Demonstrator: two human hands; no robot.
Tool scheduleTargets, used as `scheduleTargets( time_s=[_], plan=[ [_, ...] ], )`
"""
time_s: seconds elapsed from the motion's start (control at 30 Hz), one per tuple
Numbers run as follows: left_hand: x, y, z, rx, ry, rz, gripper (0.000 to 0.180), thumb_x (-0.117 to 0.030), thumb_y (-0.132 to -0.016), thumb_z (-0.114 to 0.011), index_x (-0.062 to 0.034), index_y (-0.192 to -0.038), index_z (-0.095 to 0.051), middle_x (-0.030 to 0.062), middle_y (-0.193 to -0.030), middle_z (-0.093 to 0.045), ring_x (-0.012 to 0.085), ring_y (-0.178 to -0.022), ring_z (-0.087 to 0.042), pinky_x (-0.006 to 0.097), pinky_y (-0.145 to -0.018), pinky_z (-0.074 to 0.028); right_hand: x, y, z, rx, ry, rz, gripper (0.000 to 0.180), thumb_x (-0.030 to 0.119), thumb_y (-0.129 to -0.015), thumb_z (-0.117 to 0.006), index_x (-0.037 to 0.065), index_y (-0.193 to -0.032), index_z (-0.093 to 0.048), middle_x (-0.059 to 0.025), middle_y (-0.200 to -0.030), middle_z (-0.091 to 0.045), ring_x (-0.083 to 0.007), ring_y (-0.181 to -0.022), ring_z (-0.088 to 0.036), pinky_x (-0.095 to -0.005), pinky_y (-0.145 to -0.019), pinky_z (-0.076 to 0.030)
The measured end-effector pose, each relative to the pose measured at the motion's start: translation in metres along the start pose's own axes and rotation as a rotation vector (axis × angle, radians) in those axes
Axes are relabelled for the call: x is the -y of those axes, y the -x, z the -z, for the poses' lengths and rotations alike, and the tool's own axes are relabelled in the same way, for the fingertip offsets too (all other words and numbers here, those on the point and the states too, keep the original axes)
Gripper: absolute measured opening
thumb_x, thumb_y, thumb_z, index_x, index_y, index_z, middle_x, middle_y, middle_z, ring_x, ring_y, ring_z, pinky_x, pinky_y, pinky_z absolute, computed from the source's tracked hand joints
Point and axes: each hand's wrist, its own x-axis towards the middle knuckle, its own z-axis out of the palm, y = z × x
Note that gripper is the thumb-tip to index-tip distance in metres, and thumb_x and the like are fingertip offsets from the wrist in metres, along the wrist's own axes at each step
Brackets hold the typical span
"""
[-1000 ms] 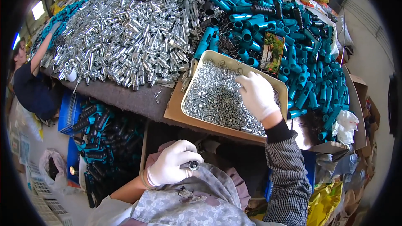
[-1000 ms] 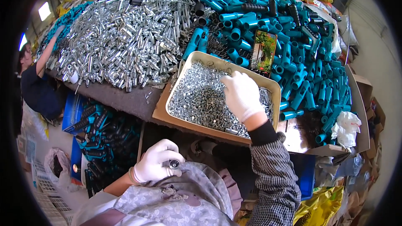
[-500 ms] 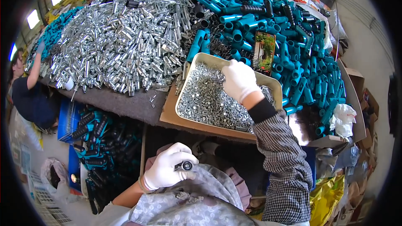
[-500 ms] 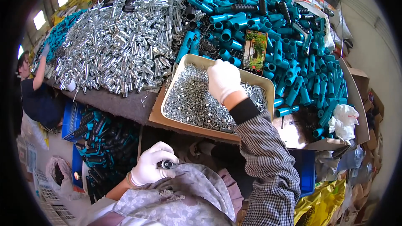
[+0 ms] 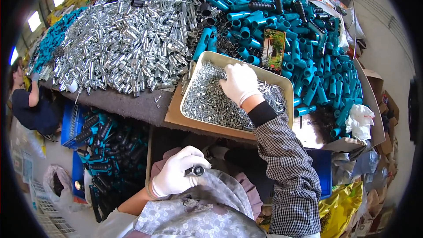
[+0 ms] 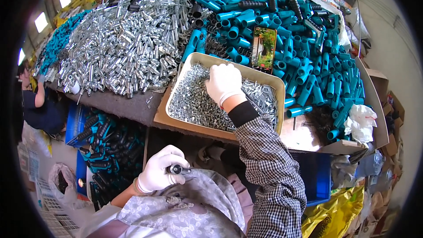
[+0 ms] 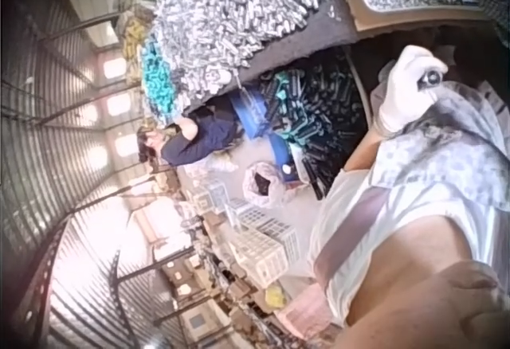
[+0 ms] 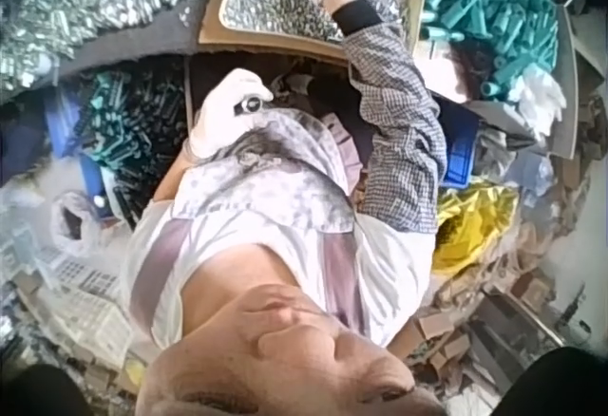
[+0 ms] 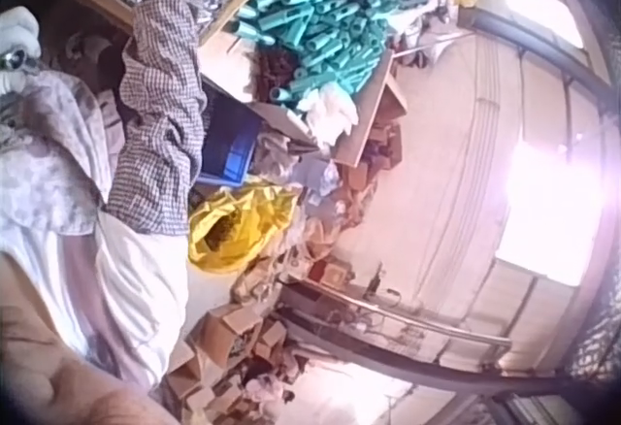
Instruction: Assembling hardware components by inserting metal parts and springs into plastic housings.
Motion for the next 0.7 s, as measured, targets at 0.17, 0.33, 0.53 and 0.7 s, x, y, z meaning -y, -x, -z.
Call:
scheduleTargets(
  time_s=[0.17, 0.33, 0.53, 0.7],
  plan=[
    [0.012, 0.009, 0.008, -0.081, -0.054, 0.005, 0.04, -0.032, -0.074, -0.087, -0.0043, -0.099, -0.071, 0.0076, -0.097, -0.06, 0.0194, -0.081, -0.061, 0.03, -0.072, -0.05, -0.018, 0.007, 0.008, 0.044, -0.049, -0.049, 0.026, 0.025, -0.079, -0.068, 0.004, -0.094, -0.071, -0.0178, -0.096, -0.071, -0.0351, -0.099, -0.066, -0.046, -0.088, -0.052],
    [0.014, 0.004, 0.01, -0.155, -0.02, -0.046, 0.05, -0.046, -0.082, -0.08, -0.0034, -0.105, -0.067, 0.0096, -0.1, -0.058, 0.0184, -0.082, -0.056, 0.029, -0.072, -0.046, -0.024, 0.026, 0.018, -0.3, -0.212, 0.006, 0.022, 0.02, -0.079, -0.069, 0.006, -0.095, -0.066, -0.0153, -0.092, -0.069, -0.0362, -0.092, -0.066, -0.0466, -0.082, -0.052],
    [0.014, -0.004, 0.002, -0.249, 0.162, -0.038, 0.047, -0.045, -0.091, -0.072, -0.0023, -0.105, -0.058, 0.0086, -0.098, -0.06, 0.016, -0.089, -0.059, 0.03, -0.079, -0.048, -0.036, 0.066, 0.04, -0.425, -0.781, -0.112, 0.015, 0.011, -0.085, -0.061, 0.002, -0.097, -0.059, -0.0109, -0.081, -0.063, -0.0237, -0.078, -0.065, -0.0348, -0.07, -0.051],
    [0.006, -0.016, 0.0, -0.277, 0.406, 0.148, 0.027, -0.008, -0.091, -0.074, -0.0034, -0.109, -0.054, 0.0001, -0.086, -0.058, 0.0039, -0.072, -0.048, 0.021, -0.067, -0.044, 0.019, 0.136, 0.067, 0.126, -1.594, -0.424, 0.01, 0.007, -0.094, -0.051, 0.0, -0.099, -0.056, -0.0039, -0.074, -0.057, -0.0092, -0.057, -0.049, -0.0239, -0.054, -0.041]
  ],
)
